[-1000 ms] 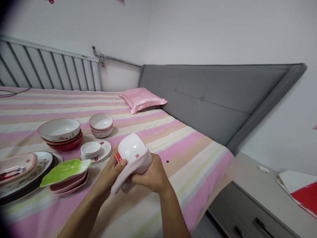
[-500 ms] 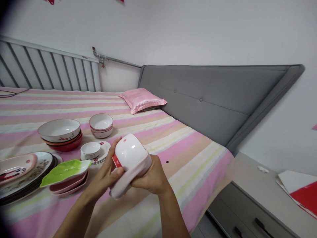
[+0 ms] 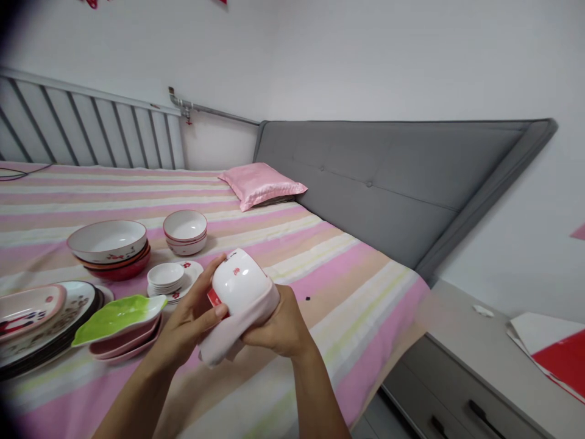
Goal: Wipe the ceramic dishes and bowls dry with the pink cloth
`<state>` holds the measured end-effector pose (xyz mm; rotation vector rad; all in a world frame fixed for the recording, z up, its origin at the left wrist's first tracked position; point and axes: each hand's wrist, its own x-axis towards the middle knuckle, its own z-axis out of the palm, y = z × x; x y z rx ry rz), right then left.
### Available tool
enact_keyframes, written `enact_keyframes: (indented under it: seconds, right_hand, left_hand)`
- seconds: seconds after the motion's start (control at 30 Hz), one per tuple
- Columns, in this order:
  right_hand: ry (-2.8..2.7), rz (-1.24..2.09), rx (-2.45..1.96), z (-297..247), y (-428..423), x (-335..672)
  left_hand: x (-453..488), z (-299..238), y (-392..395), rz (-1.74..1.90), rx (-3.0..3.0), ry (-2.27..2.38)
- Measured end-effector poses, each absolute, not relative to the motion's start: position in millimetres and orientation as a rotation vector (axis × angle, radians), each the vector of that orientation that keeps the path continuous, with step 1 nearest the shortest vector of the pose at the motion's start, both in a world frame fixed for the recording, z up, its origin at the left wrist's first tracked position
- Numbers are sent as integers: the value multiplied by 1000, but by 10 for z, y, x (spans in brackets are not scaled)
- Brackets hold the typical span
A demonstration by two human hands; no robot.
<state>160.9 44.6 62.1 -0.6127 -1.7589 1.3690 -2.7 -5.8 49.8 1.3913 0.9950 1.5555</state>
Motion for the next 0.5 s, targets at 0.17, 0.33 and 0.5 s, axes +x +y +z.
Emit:
enact_keyframes:
  seconds: [0.17,0.33,0.5]
  right_hand:
    - [-1750,1406,-605,591,451,1596]
    - [-1734,1461,-581,577,427,1558]
    - [-1687,1490,-607,552,427,1521]
  left_hand:
    - [-122,473,-64,1511,1708,1087]
    - [-145,505,-80,1492,1775,1063]
    - [-54,453,-12,1665,1262,852]
